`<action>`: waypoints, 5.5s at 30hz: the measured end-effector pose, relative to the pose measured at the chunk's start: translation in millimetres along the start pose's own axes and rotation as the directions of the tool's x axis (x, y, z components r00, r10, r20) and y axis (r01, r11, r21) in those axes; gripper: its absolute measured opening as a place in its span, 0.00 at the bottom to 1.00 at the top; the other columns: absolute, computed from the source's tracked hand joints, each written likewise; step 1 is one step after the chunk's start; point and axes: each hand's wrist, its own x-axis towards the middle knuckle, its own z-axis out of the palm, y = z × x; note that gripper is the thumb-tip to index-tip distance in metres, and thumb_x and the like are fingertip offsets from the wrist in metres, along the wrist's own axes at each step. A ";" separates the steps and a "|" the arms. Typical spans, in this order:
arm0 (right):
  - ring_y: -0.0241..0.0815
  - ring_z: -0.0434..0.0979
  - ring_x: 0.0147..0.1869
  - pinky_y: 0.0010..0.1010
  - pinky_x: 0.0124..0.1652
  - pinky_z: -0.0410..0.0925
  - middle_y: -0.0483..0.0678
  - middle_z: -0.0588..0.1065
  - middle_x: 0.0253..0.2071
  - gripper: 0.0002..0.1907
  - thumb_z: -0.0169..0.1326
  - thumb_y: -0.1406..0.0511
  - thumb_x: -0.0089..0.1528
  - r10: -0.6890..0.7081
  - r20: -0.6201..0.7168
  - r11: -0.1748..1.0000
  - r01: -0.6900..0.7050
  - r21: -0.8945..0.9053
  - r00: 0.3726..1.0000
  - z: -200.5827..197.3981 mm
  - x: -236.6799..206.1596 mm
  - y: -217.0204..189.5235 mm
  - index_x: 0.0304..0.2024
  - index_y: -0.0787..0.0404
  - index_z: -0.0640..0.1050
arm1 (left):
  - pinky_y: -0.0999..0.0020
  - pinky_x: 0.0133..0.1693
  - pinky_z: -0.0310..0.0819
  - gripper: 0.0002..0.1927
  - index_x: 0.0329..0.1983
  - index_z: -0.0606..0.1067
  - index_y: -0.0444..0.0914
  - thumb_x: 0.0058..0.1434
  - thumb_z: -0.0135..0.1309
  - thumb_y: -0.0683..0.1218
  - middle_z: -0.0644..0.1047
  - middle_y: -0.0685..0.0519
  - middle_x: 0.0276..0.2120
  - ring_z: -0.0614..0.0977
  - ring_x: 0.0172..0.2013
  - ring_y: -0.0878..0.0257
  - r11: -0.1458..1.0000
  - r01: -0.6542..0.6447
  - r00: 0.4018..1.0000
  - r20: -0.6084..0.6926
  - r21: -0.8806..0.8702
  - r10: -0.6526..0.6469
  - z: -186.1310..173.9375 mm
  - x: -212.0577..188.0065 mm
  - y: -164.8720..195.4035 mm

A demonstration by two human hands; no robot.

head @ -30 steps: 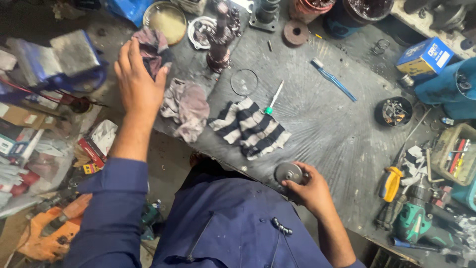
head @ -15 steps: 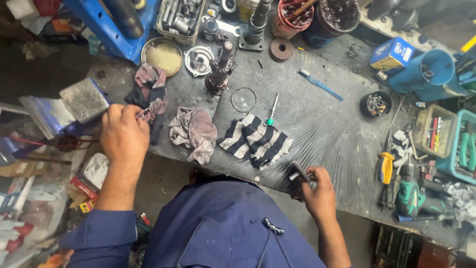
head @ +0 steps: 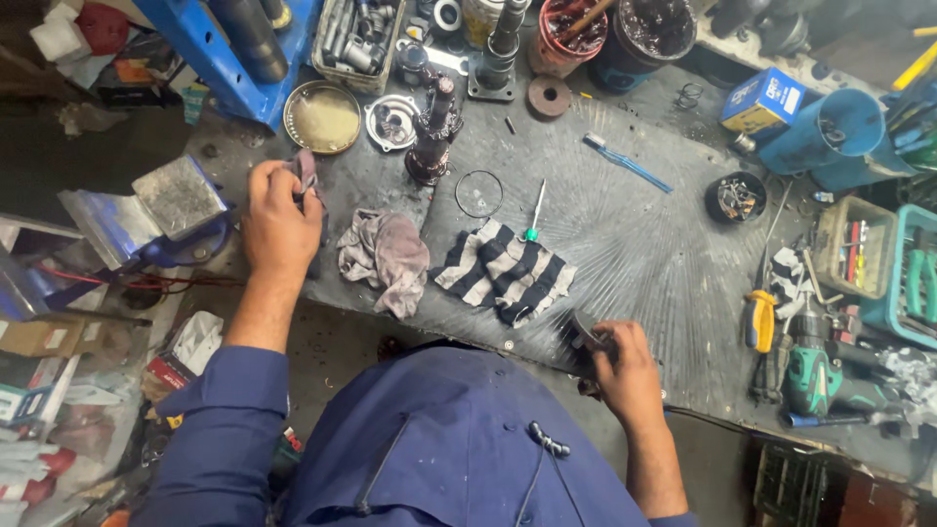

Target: The person uses a cordless drill to tighten screws on a small black electrical component, then wipes a motor armature with a cloth and cleans a gear with a screwdriver and a toothbrush. The person places the cleaned parts on the workbench.

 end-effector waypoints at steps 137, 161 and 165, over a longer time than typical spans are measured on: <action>0.45 0.78 0.52 0.38 0.56 0.61 0.46 0.79 0.48 0.27 0.73 0.61 0.52 -0.448 -0.159 0.835 0.475 0.278 0.880 16.5 52.3 94.6 0.51 0.60 0.77 | 0.77 0.25 0.64 0.20 0.66 0.72 0.38 0.71 0.47 0.43 0.69 0.61 0.21 0.68 0.21 0.74 0.496 0.720 0.629 0.758 -0.485 -0.174 121.3 -221.2 256.1; 0.47 0.77 0.53 0.39 0.56 0.61 0.49 0.77 0.47 0.28 0.72 0.63 0.52 -0.456 -0.154 0.832 0.481 0.275 0.877 21.5 52.1 101.7 0.52 0.62 0.75 | 0.74 0.25 0.65 0.20 0.65 0.73 0.43 0.70 0.48 0.45 0.69 0.60 0.18 0.68 0.20 0.74 0.598 0.701 0.625 0.739 -0.388 -0.253 103.2 -217.1 290.0; 0.49 0.76 0.53 0.40 0.56 0.61 0.50 0.77 0.48 0.28 0.71 0.64 0.51 -0.439 -0.158 0.841 0.466 0.273 0.885 22.1 51.7 102.3 0.52 0.62 0.75 | 0.74 0.24 0.65 0.19 0.65 0.73 0.43 0.71 0.48 0.45 0.69 0.60 0.17 0.68 0.20 0.74 0.614 0.682 0.636 0.737 -0.398 -0.228 106.0 -212.9 289.2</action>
